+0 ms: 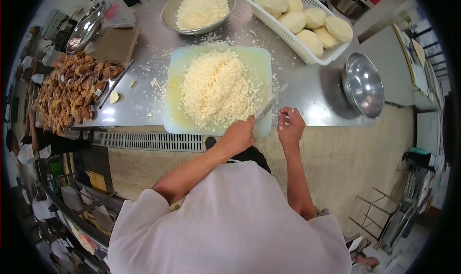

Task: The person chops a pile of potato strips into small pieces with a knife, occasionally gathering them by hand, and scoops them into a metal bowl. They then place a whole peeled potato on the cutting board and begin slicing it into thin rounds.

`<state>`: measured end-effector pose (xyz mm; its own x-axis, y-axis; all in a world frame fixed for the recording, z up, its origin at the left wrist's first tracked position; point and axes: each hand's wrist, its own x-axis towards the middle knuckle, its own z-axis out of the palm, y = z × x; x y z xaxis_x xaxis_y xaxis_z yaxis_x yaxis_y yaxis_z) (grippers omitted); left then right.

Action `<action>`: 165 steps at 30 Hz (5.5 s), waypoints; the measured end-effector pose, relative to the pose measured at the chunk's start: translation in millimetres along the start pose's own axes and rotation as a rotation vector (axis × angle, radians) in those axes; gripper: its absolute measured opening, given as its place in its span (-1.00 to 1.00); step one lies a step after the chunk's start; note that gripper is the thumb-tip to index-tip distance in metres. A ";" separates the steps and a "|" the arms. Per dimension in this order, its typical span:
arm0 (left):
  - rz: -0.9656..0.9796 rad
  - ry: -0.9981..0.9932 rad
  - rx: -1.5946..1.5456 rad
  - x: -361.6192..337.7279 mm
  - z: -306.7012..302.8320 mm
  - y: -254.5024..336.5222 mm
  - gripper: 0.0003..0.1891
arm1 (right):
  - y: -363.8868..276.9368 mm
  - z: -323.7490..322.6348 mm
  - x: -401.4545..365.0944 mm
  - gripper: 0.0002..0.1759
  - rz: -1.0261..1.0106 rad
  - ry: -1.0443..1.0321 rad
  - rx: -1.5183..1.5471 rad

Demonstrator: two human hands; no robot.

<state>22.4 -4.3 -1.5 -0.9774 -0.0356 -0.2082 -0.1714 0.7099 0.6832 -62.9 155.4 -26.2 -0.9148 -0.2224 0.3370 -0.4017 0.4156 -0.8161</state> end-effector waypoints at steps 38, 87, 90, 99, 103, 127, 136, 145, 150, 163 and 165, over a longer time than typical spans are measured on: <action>-0.074 0.144 0.552 -33.4 -161.0 -129.2 -0.87 | -15.2 28.1 26.9 -0.91 -0.012 0.000 0.054; -0.293 0.478 0.122 -14.3 -59.0 -82.4 -0.88 | -85.5 104.7 130.4 -0.37 -0.297 -0.490 0.650; -0.198 0.450 0.170 -0.1 -80.3 -70.9 -0.89 | -84.3 80.7 132.2 -0.40 -0.349 -0.432 0.561; -0.121 0.289 0.252 -7.0 -79.2 -74.3 -0.84 | -46.5 46.2 93.5 -0.57 -0.111 -0.106 0.596; -0.298 0.371 0.229 -30.1 -97.6 -56.8 -0.82 | -28.8 44.5 75.4 -0.60 -0.160 -0.071 0.557; 0.027 0.346 0.515 21.8 -158.3 -186.8 -0.85 | -14.2 162.0 79.9 -0.63 -0.273 -0.343 0.316; -0.087 0.434 0.312 -57.3 -158.3 -137.0 -0.91 | 16.0 171.6 135.0 -0.64 -0.208 -0.192 0.284; -0.369 0.472 0.327 -74.8 -69.7 -115.9 -0.88 | 4.5 204.6 154.2 -0.61 -0.142 -0.615 0.251; -0.441 0.657 0.092 -96.0 -85.2 -102.4 -0.85 | -16.3 235.0 220.7 -0.26 0.368 -0.432 0.526; -0.641 0.795 -0.642 -153.7 -28.8 -113.3 -0.81 | -3.1 282.0 290.3 -0.48 0.803 -0.538 1.001; -0.641 0.805 -0.693 -158.3 -24.4 -116.1 -0.83 | -4.0 266.2 293.9 -0.55 0.801 -0.504 0.934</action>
<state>194.1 -98.2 -30.8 -0.4489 -0.8342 -0.3201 -0.4360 -0.1082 0.8934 -319.1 -146.4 -48.8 -0.6872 -0.5863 -0.4289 0.6017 -0.1285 -0.7883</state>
